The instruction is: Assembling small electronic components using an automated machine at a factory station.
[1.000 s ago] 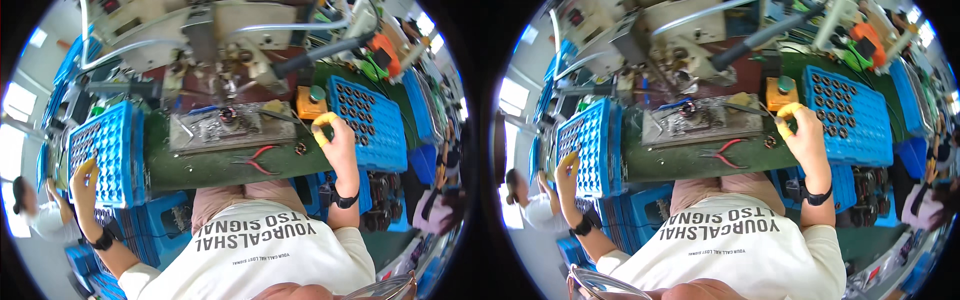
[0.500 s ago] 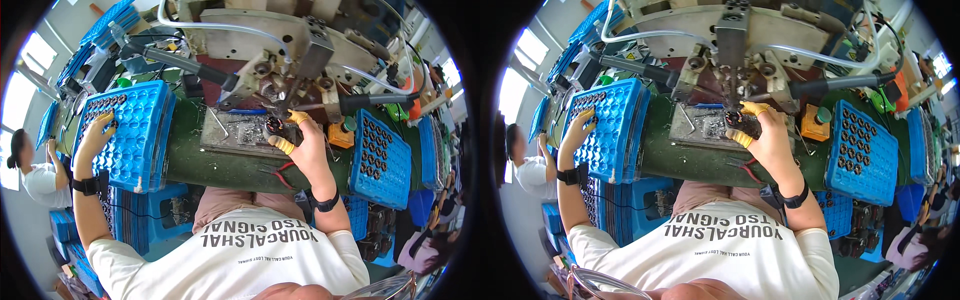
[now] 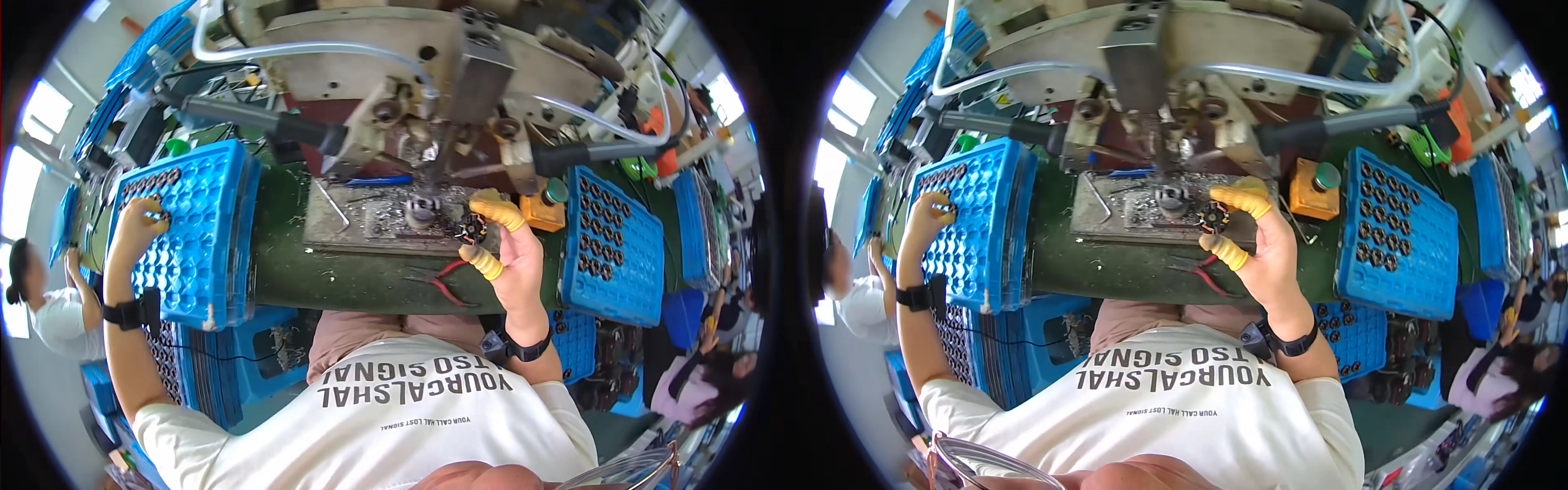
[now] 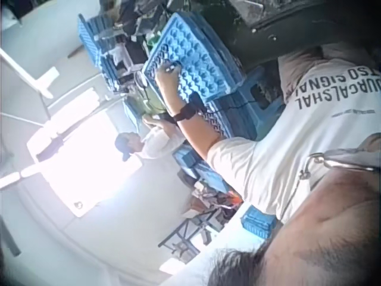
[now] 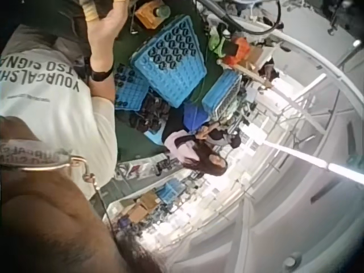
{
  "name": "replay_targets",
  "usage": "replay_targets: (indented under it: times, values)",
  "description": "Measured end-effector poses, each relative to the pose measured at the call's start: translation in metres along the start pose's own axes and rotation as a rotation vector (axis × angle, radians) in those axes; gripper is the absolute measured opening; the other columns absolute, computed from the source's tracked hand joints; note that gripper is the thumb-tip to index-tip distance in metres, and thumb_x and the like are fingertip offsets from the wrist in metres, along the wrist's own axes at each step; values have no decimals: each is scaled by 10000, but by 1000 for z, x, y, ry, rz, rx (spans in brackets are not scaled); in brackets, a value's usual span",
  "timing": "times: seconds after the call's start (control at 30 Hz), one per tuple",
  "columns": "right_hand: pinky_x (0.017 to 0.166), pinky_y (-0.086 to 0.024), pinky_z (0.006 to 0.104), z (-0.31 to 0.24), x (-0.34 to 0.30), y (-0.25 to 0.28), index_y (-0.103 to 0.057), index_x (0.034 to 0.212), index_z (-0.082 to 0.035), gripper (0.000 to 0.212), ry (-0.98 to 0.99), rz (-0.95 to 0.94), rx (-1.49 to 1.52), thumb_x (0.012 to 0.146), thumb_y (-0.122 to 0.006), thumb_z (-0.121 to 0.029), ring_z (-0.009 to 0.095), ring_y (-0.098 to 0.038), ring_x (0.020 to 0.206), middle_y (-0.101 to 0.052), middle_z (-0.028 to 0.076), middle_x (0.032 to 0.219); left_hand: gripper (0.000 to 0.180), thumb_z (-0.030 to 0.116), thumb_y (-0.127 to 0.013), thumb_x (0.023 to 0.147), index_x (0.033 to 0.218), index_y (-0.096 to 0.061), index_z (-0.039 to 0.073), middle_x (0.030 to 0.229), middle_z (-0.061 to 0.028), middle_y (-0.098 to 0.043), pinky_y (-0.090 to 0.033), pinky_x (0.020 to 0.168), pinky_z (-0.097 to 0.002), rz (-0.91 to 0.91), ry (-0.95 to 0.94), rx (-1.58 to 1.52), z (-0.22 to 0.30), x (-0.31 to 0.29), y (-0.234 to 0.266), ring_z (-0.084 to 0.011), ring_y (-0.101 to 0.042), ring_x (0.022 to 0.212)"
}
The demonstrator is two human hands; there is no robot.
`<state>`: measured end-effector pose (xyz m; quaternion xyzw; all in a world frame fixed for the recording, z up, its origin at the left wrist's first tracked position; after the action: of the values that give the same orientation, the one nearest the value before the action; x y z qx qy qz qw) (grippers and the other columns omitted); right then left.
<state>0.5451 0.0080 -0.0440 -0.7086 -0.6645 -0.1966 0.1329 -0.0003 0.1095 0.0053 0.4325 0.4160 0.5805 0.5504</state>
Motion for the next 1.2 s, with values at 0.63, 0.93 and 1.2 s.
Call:
replay_targets:
  times: [0.63, 0.93, 1.2]
  values:
    - [863, -484, 297, -16, -10, 20, -654, 1110, -34, 445, 82, 28, -260, 717, -845, -119, 199, -618, 953, -639, 80, 1066, 430, 38, -766, 683, 1099, -662, 50, 977, -102, -627, -532, 734, -297, 195, -514, -653, 289, -83, -83, -205, -648, 814]
    - [864, -473, 278, -16, -36, 54, -640, 1121, -5, 467, -2, 131, -317, 728, -851, -144, 169, -610, 947, -634, 81, 1070, 447, 198, -841, 721, 1050, -637, -26, 999, -126, -612, -528, 739, -335, 107, -593, -716, 334, -51, -125, -251, -638, 829]
    - [860, -477, 279, -8, -30, 52, -638, 1121, -2, 460, -17, 111, -336, 739, -845, -153, 174, -612, 948, -633, 84, 1065, 463, 247, -850, 715, 1028, -653, -31, 943, -132, -619, -525, 734, -334, 58, -605, -618, 335, -47, -115, -258, -637, 807]
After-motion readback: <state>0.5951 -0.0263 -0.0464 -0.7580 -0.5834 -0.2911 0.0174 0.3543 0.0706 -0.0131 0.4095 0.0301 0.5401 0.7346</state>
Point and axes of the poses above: each hand's wrist, its own x-axis towards the middle knuckle, its own y-axis out of the back of the hand, z = x × y, the point moved 4 cm from there along x, towards the middle knuckle
